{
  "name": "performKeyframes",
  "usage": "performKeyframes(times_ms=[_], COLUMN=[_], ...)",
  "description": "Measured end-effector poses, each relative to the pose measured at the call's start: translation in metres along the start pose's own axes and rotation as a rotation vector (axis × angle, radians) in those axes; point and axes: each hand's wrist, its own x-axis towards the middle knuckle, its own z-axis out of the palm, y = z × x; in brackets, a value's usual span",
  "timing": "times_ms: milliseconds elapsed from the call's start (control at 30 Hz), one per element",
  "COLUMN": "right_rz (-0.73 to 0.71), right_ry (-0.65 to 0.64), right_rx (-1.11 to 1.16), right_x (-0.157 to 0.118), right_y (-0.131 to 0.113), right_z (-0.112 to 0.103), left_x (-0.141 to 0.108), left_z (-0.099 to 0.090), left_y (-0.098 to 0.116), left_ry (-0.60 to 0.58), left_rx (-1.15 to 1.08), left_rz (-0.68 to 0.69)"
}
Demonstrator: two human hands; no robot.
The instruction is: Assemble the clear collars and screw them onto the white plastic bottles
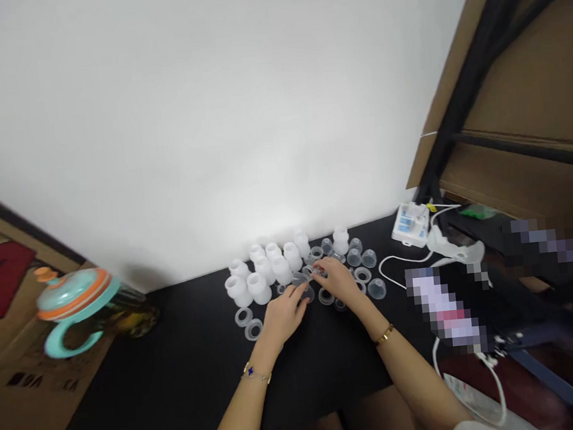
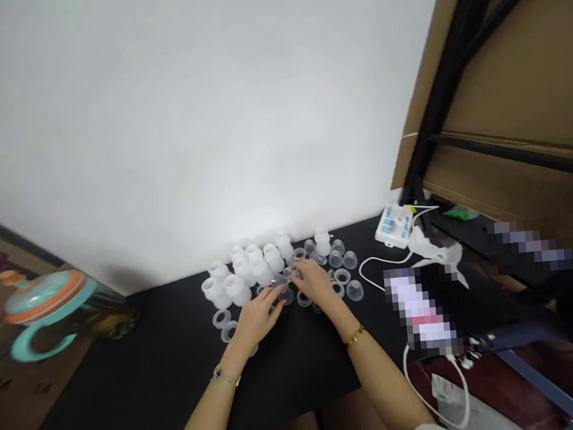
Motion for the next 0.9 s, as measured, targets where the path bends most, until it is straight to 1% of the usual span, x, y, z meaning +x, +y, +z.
performKeyframes(times_ms=[167,400,467,600,700,800,900], right_rz=[-0.03,-0.109,-0.135,-0.19,-0.194,-0.188,-0.149], right_ry=[-0.016,-0.038,-0.038,-0.029,-0.052,-0.074,-0.075], right_rx=[-0.051,-0.027,-0.008,0.033,0.032,0.015,-0.013], right_x=[0.001,0.002,0.002,0.001,0.0,0.0,0.001], right_y=[0.007,0.01,0.01,0.01,0.009,0.007,0.008], right_z=[0.005,0.005,0.006,0.009,0.009,0.009,0.009], left_x=[0.001,0.002,0.002,0.002,0.002,0.002,0.002], left_z=[0.0,-0.013,-0.017,-0.022,-0.023,-0.023,-0.022], left_y=[-0.001,-0.006,-0.011,-0.017,-0.017,-0.015,-0.013], left_ry=[0.03,0.099,0.09,0.016,-0.005,-0.015,-0.048], left_rx=[-0.005,0.059,0.075,0.092,0.079,0.042,0.028], left_rz=[-0.043,-0.221,-0.262,-0.311,-0.303,-0.244,-0.203])
